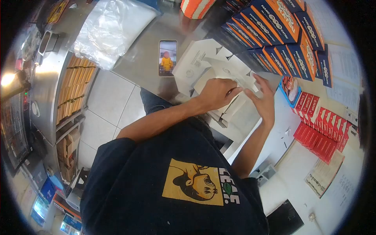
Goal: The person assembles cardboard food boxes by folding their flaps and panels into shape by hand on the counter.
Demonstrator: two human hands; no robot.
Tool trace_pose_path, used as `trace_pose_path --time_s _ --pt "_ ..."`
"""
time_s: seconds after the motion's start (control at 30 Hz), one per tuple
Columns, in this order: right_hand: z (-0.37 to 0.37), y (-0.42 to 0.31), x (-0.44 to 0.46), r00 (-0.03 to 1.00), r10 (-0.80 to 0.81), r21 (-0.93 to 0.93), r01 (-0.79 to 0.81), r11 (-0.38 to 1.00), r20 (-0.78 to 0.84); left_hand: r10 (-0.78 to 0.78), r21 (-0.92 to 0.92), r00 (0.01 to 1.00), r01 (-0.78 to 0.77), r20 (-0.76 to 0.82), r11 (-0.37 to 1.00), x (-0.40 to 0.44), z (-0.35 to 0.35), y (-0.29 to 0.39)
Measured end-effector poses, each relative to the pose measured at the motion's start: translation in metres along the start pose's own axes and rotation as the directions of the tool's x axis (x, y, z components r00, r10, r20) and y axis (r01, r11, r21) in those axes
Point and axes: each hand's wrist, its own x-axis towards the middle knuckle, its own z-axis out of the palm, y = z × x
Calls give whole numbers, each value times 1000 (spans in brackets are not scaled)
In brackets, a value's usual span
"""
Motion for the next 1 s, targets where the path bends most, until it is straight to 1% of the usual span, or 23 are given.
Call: trace_pose_path --time_s 0.03,0.07,0.1,0.13,0.17,0.2,0.23,0.27,0.3,0.33,0.37,0.43,0.47,0.53,0.67,0.73,0.77,0.83,0.87,0.93,0.97,1.0 --pt "9 5 12 991 -133 -22 132 991 -10 42 0 998 -42 -56 999 6 -2 2" --pt "20 27 19 954 -46 -54 65 996 295 84 0 990 -85 -114 996 12 -5 4" --pt "24 25 25 820 52 -107 11 994 570 88 1 989 -88 -121 996 19 -10 5" --pt "25 22 27 810 81 -131 -5 991 581 210 172 960 -178 -188 969 27 -16 5" --pt "24 19 29 807 69 -129 9 992 587 332 345 914 -242 -233 907 34 -22 2" --pt "17 0 31 839 111 -292 59 955 533 343 454 921 -229 -187 861 41 -27 -5" --pt "10 -11 29 870 145 -449 95 888 471 334 455 922 -217 -195 863 45 -33 -10" --pt "4 -13 27 867 142 -449 103 887 478 346 495 931 -248 -117 833 49 -39 -16" --pt "-4 -12 26 907 35 -494 196 847 419 358 530 933 -285 -38 799 54 -45 -17" --pt "-12 -10 24 930 -78 -543 276 793 359 371 492 928 -335 27 804 58 -49 -16" --pt "-18 -9 20 931 -76 -547 275 790 358 374 489 927 -337 25 804 60 -51 -13" --pt "-27 -9 15 903 -210 -529 395 751 375 250 217 943 -297 220 930 60 -66 1" --pt "-28 -8 12 902 -211 -529 396 751 376 249 217 943 -296 219 930 58 -65 4" --pt "-28 -3 6 884 -312 -467 452 760 348 180 187 957 -224 227 956 54 -62 10" --pt "-29 3 -6 880 -328 -471 464 750 345 214 182 934 -272 287 945 48 -49 6" --pt "-32 -21 -4 877 -354 -376 463 803 324 404 211 885 -451 230 867 46 -43 0" --pt "-32 -22 -2 876 -356 -371 464 804 324 400 215 887 -448 232 868 45 -43 -1" --pt "-37 -21 -4 853 -282 -311 439 843 440 521 187 828 -556 206 810 42 -43 3" --pt "-37 -15 -5 858 -274 -318 431 844 436 527 179 824 -562 209 807 43 -41 4" --pt "-30 3 -7 873 -250 -410 428 806 420 593 240 784 -621 184 746 44 -38 2" --pt "-29 7 -7 871 -252 -409 430 805 421 592 242 785 -619 183 747 45 -37 0" --pt "-27 11 -7 870 -210 -403 404 821 446 605 263 769 -639 204 723 47 -35 -3"
